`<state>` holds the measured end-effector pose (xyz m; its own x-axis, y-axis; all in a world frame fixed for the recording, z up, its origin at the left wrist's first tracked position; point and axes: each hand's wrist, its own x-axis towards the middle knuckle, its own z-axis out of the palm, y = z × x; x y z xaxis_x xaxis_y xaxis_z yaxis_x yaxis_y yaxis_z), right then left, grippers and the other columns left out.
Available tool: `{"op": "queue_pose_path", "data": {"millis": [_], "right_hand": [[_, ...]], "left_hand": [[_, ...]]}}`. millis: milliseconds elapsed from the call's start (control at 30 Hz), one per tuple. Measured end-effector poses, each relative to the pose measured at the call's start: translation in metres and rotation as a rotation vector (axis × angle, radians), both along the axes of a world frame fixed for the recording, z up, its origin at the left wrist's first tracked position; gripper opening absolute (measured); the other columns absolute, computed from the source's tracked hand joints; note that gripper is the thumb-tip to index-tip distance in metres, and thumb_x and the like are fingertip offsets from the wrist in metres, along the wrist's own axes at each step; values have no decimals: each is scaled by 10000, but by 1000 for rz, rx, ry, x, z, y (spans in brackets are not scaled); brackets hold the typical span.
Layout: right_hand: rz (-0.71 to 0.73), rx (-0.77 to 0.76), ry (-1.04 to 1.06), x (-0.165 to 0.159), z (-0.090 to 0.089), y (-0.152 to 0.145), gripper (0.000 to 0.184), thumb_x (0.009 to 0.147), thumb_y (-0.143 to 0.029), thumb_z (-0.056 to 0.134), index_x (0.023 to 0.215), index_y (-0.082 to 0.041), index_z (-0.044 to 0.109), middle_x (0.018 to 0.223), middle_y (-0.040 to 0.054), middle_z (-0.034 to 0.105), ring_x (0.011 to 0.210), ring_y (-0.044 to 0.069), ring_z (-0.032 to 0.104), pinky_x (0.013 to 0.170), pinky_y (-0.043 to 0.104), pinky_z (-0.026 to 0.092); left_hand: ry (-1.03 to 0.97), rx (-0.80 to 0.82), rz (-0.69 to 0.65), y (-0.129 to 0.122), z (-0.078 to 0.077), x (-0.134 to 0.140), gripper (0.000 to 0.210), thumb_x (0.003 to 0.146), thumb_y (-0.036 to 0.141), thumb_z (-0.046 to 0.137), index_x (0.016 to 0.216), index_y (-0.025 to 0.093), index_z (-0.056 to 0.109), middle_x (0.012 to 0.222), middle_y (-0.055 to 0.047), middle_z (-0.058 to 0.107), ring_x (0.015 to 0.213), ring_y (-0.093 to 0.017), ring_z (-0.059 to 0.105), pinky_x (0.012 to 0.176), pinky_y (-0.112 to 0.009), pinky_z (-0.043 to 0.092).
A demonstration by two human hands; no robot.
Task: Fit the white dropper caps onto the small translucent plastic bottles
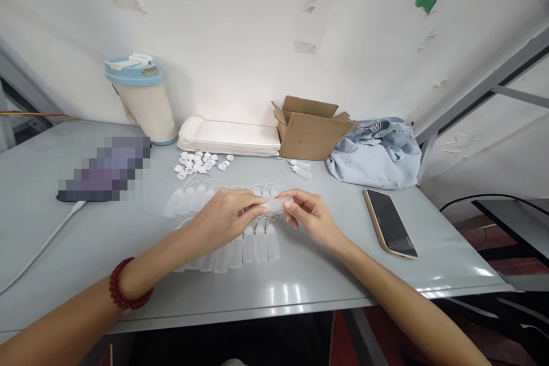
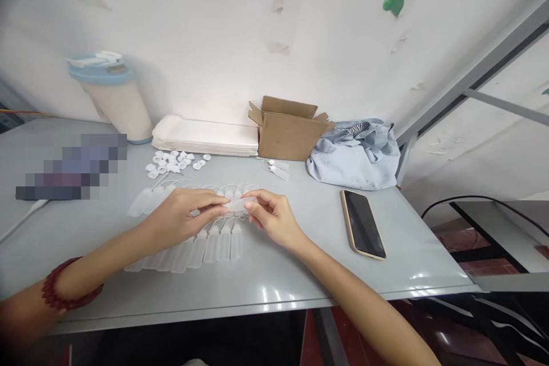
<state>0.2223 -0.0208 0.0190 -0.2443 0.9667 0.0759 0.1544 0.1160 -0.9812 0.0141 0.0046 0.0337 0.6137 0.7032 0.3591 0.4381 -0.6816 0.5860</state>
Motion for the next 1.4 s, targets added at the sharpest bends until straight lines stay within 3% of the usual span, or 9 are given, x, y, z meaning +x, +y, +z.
{"op": "queue_pose_path", "data": {"millis": [233, 400, 500, 633, 933, 1100, 1200, 1300, 1400], "right_hand": [[-29, -1, 49, 3, 2, 0, 322, 843, -452, 573, 930, -150, 642, 599, -22, 536, 477, 87, 435, 513, 256, 361], [-1, 11, 64, 4, 0, 1, 327, 846, -449, 574, 952, -147, 638, 607, -19, 546, 481, 87, 446, 504, 249, 365], [25, 12, 57, 5, 0, 1, 329, 848, -450, 574, 967, -150, 636, 615, -17, 558, 477, 85, 453, 505, 249, 373], [46, 18, 44, 4, 3, -1, 328, 845, -456, 577, 947, -151, 643, 602, -23, 553, 467, 83, 457, 495, 247, 380], [-29, 22, 18, -1, 5, -6, 316, 868, -450, 545, 807, -148, 616, 487, -53, 484, 396, 73, 447, 430, 215, 363], [-64, -12, -36, -1, 5, -6, 359, 861, -481, 539, 705, -159, 574, 430, -58, 480, 347, 70, 429, 397, 208, 333], [-64, -30, -42, -1, 5, -5, 406, 860, -498, 532, 623, -168, 518, 422, -58, 470, 341, 65, 430, 396, 205, 328], [-46, -53, -11, -1, 4, -4, 423, 856, -509, 531, 605, -170, 496, 433, -55, 474, 348, 65, 433, 404, 208, 339], [-10, -50, 38, -1, 4, -3, 376, 843, -507, 553, 713, -155, 566, 475, -50, 499, 381, 73, 457, 430, 216, 368]], "left_hand": [[-33, -69, 82, 0, 12, -3, 237, 887, 258, 502, 753, 178, 680, 590, 20, 624, 529, -102, 525, 526, -214, 382], [-10, -366, 48, -1, 15, -1, 248, 882, 381, 508, 866, 197, 674, 689, 17, 684, 590, -122, 595, 533, -207, 428], [18, -536, -11, -2, 14, -1, 318, 885, 437, 488, 764, 189, 647, 672, 14, 672, 576, -120, 589, 499, -200, 417], [33, -586, -31, -5, 13, 1, 360, 887, 441, 479, 682, 180, 619, 593, 19, 622, 520, -105, 529, 469, -197, 374], [-7, -189, -62, -10, 11, 4, 362, 916, 293, 457, 583, 169, 529, 532, 23, 549, 519, -96, 489, 535, -222, 367], [59, 257, -35, -10, -6, 2, 277, 942, 219, 396, 738, 168, 576, 580, 12, 510, 521, -106, 426, 510, -246, 315], [86, 322, -25, -9, -8, 3, 277, 951, 218, 373, 804, 159, 600, 633, -14, 562, 558, -120, 478, 529, -252, 333], [73, 119, -17, -9, 0, 3, 288, 937, 283, 422, 761, 166, 617, 608, 0, 571, 541, -113, 487, 527, -240, 354], [41, -315, -3, -7, 11, 3, 374, 933, 387, 417, 715, 181, 641, 622, 3, 626, 550, -113, 542, 498, -213, 389]]}}
